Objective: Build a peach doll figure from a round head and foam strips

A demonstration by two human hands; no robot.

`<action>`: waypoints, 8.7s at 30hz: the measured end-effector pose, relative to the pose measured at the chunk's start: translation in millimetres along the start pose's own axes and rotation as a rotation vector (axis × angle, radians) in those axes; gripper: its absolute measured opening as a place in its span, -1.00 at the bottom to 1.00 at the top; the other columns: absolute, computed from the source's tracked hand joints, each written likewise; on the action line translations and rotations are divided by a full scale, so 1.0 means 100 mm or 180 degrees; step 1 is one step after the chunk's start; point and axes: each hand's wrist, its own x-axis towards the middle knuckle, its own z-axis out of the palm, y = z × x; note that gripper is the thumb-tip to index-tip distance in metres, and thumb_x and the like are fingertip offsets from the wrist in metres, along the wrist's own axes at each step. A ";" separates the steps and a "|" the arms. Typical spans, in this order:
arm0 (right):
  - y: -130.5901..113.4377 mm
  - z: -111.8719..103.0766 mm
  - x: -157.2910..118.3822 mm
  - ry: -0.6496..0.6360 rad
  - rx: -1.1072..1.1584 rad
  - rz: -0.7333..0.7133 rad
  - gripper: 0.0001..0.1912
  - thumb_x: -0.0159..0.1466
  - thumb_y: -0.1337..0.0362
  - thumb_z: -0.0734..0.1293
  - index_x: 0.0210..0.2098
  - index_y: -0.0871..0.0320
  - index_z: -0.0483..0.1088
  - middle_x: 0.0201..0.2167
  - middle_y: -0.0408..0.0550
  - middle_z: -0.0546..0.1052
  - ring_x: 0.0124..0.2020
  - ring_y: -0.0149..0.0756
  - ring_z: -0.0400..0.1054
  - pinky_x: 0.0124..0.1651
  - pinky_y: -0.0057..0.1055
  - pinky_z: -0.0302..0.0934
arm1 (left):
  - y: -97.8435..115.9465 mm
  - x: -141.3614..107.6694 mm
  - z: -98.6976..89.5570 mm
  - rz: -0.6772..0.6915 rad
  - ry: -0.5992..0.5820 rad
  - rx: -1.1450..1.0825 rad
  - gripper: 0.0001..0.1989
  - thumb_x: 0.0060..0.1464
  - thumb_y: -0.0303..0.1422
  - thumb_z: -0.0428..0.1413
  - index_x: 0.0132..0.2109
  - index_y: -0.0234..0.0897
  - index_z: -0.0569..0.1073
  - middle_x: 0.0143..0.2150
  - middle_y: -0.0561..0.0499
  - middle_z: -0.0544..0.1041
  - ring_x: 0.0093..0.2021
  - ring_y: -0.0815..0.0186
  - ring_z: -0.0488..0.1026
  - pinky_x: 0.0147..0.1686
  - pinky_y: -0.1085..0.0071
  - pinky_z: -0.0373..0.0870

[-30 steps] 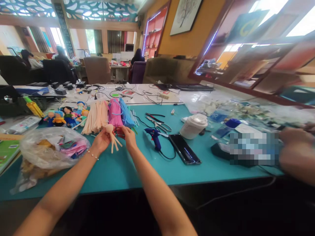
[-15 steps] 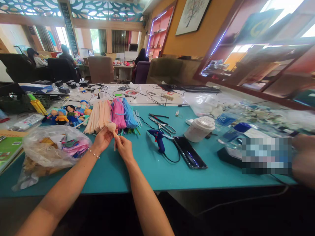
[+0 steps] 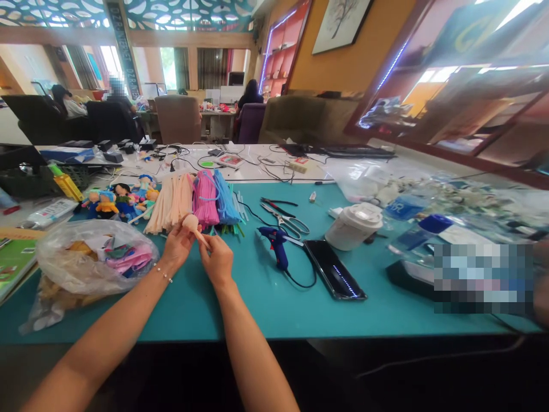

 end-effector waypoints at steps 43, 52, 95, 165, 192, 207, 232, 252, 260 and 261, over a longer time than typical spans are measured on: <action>-0.13 -0.12 -0.09 -0.0062 -0.0882 -0.0259 -0.77 0.21 0.31 0.20 -0.27 0.19 0.48 -0.47 0.00 0.49 -0.42 -0.27 0.36 -0.39 -0.44 0.15 | -0.23 -0.01 0.06 -0.0255 0.0537 0.0370 -0.70 -0.23 -0.26 0.23 -0.29 -0.26 0.42 -0.51 0.12 0.48 -0.54 0.36 0.46 -0.52 0.47 0.33; -0.20 -0.09 -0.09 -0.0556 -0.0983 -0.0353 -0.73 0.20 0.27 0.22 -0.17 0.18 0.46 -0.41 0.02 0.50 -0.36 -0.23 0.38 -0.34 -0.42 0.19 | -0.17 -0.01 -0.04 -0.0300 0.0547 0.0511 -0.60 -0.22 -0.27 0.24 -0.14 -0.19 0.41 -0.50 0.13 0.51 -0.54 0.35 0.47 -0.52 0.48 0.33; -0.04 -0.39 -0.43 0.0521 0.0256 -0.0238 -0.80 0.19 0.35 0.18 -0.25 0.16 0.39 -0.47 -0.09 0.39 -0.44 -0.33 0.32 -0.38 -0.39 0.28 | -0.16 -0.14 -0.12 -0.0281 0.0456 0.1194 -0.37 -0.33 -0.40 0.24 0.01 -0.24 0.35 -0.42 0.10 0.55 -0.51 0.33 0.50 -0.37 0.37 0.44; -0.42 -1.48 -0.70 -0.1389 0.1085 0.0684 -0.88 0.21 0.24 0.26 -0.45 0.11 0.29 -0.59 -0.14 0.37 -0.59 -0.35 0.27 -0.53 -0.43 0.18 | 0.11 -1.43 0.32 -0.0535 0.0769 0.1914 -0.70 -0.20 -0.49 0.22 -0.20 -0.29 0.52 -0.34 -0.01 0.58 -0.40 0.36 0.47 -0.39 0.47 0.43; -0.54 -1.51 -0.70 -0.1301 0.1172 0.0912 -0.86 0.20 0.28 0.28 -0.47 0.12 0.27 -0.58 -0.17 0.30 -0.56 -0.38 0.20 -0.50 -0.44 0.10 | 0.17 -1.43 0.41 -0.0754 0.0930 0.1684 -0.70 -0.23 -0.50 0.20 -0.22 -0.33 0.50 -0.42 0.03 0.56 -0.49 0.43 0.42 -0.45 0.50 0.39; -0.46 -1.50 -0.70 -0.1379 0.1089 0.0618 -0.88 0.22 0.30 0.27 -0.45 0.12 0.26 -0.58 -0.17 0.33 -0.57 -0.38 0.24 -0.51 -0.45 0.13 | 0.18 -1.43 0.42 -0.0714 0.0982 0.1723 -0.70 -0.22 -0.50 0.20 -0.21 -0.34 0.51 -0.41 0.01 0.56 -0.49 0.41 0.42 -0.45 0.48 0.39; -0.43 -1.47 -0.79 -0.0759 0.2189 0.2468 -0.69 0.10 0.02 0.35 -0.43 0.18 0.45 -0.43 0.05 0.55 -0.49 -0.25 0.35 -0.45 -0.35 0.27 | 0.13 -1.36 0.34 -0.1078 0.1062 0.1009 -0.68 -0.21 -0.49 0.16 -0.19 -0.35 0.44 -0.41 0.02 0.53 -0.56 0.45 0.40 -0.51 0.50 0.37; 0.69 -1.44 -0.15 -0.0339 -0.0756 0.1744 -0.71 0.05 0.03 0.27 -0.49 0.16 0.34 -0.59 -0.06 0.38 -0.52 -0.22 0.27 -0.44 -0.30 0.17 | 0.09 -1.40 0.34 -0.1068 0.0975 0.1376 -0.66 -0.28 -0.45 0.22 -0.23 -0.35 0.47 -0.46 0.03 0.51 -0.56 0.42 0.40 -0.52 0.47 0.38; 0.81 -1.42 -0.18 -0.0316 -0.0907 0.1437 -0.62 0.05 -0.01 0.30 -0.35 0.19 0.43 -0.42 0.04 0.47 -0.38 -0.10 0.37 -0.31 -0.21 0.25 | 0.15 -1.43 0.46 -0.1038 0.0933 0.1588 -0.69 -0.30 -0.48 0.19 -0.26 -0.36 0.50 -0.43 0.00 0.53 -0.57 0.43 0.38 -0.53 0.46 0.37; 0.80 -1.43 -0.19 -0.0280 -0.0833 0.1433 -0.58 0.04 0.00 0.31 -0.27 0.20 0.44 -0.35 0.07 0.48 -0.35 -0.09 0.38 -0.27 -0.19 0.27 | 0.15 -1.43 0.47 -0.1041 0.0927 0.1600 -0.69 -0.30 -0.49 0.19 -0.26 -0.36 0.51 -0.43 0.00 0.53 -0.57 0.43 0.38 -0.53 0.46 0.37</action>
